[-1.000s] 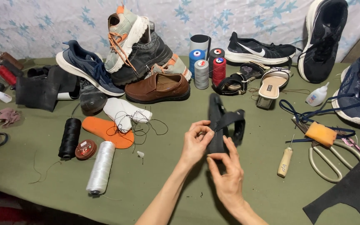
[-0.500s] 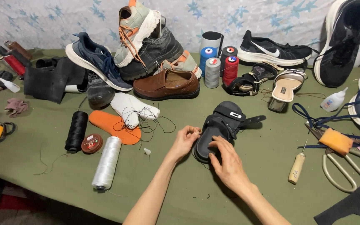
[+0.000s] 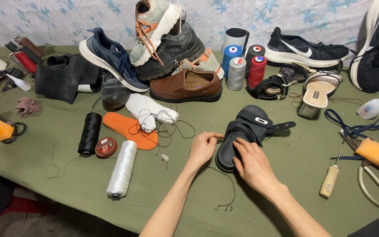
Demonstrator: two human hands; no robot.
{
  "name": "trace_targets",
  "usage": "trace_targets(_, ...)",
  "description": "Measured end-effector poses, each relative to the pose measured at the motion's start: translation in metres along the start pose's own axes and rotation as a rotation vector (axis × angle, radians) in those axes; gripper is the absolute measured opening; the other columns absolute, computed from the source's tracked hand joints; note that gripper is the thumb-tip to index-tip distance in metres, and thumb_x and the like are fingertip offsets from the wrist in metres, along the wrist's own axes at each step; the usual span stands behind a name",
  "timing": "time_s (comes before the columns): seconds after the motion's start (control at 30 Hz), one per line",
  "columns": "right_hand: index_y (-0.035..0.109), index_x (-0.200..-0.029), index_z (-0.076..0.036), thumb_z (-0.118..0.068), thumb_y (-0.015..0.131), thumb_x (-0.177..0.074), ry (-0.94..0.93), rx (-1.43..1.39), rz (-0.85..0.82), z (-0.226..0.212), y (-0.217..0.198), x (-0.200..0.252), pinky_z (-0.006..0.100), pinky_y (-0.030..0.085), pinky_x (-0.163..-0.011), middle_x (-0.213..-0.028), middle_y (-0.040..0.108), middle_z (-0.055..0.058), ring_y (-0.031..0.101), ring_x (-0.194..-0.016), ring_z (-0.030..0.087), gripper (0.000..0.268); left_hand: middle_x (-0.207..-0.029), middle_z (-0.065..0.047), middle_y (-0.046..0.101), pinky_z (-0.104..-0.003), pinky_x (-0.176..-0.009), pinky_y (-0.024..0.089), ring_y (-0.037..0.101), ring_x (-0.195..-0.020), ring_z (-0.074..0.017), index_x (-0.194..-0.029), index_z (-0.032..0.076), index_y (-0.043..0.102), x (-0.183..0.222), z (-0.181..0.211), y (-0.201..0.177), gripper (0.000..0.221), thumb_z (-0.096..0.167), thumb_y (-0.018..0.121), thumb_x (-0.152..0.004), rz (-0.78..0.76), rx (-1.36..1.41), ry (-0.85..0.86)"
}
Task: The person is hand-stitching the sole of a black sandal using a needle and thread to repair it.
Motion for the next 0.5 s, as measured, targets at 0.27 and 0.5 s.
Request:
trace_targets(0.27, 0.056, -0.141, -0.005, -0.025, 0.062, -0.096, -0.037, -0.176, 0.118, 0.004, 0.009, 0.007, 0.048, 0.047, -0.104, -0.150, 0.055, 0.013, 0.056, -0.124, 0.033, 0.049, -0.094, 0.001, 0.060, -0.038, -0.086, 0.049, 0.064, -0.089, -0.0192, -0.110, 0.035, 0.081, 0.019, 0.039, -0.006, 0.034, 0.044, 0.056, -0.088, -0.017, -0.071, -0.236)
trace_targets(0.5, 0.075, -0.114, -0.009, -0.016, 0.059, -0.097, 0.062, -0.578, 0.161, 0.006, -0.047, 0.046, 0.043, 0.050, -0.103, -0.125, 0.074, 0.010, 0.068, -0.120, 0.027, 0.024, -0.111, -0.005, 0.057, -0.042, -0.093, 0.050, 0.068, -0.106, -0.0303, -0.131, 0.028, 0.068, 0.033, 0.041, 0.004, 0.076, 0.070, 0.075, -0.068, -0.085, -0.221, -0.091)
Point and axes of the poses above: each hand's wrist, its own x-axis away from the middle knuckle, its own y-axis out of the palm, z = x × y, the point moved 4 cm from there along -x, towards the middle knuckle
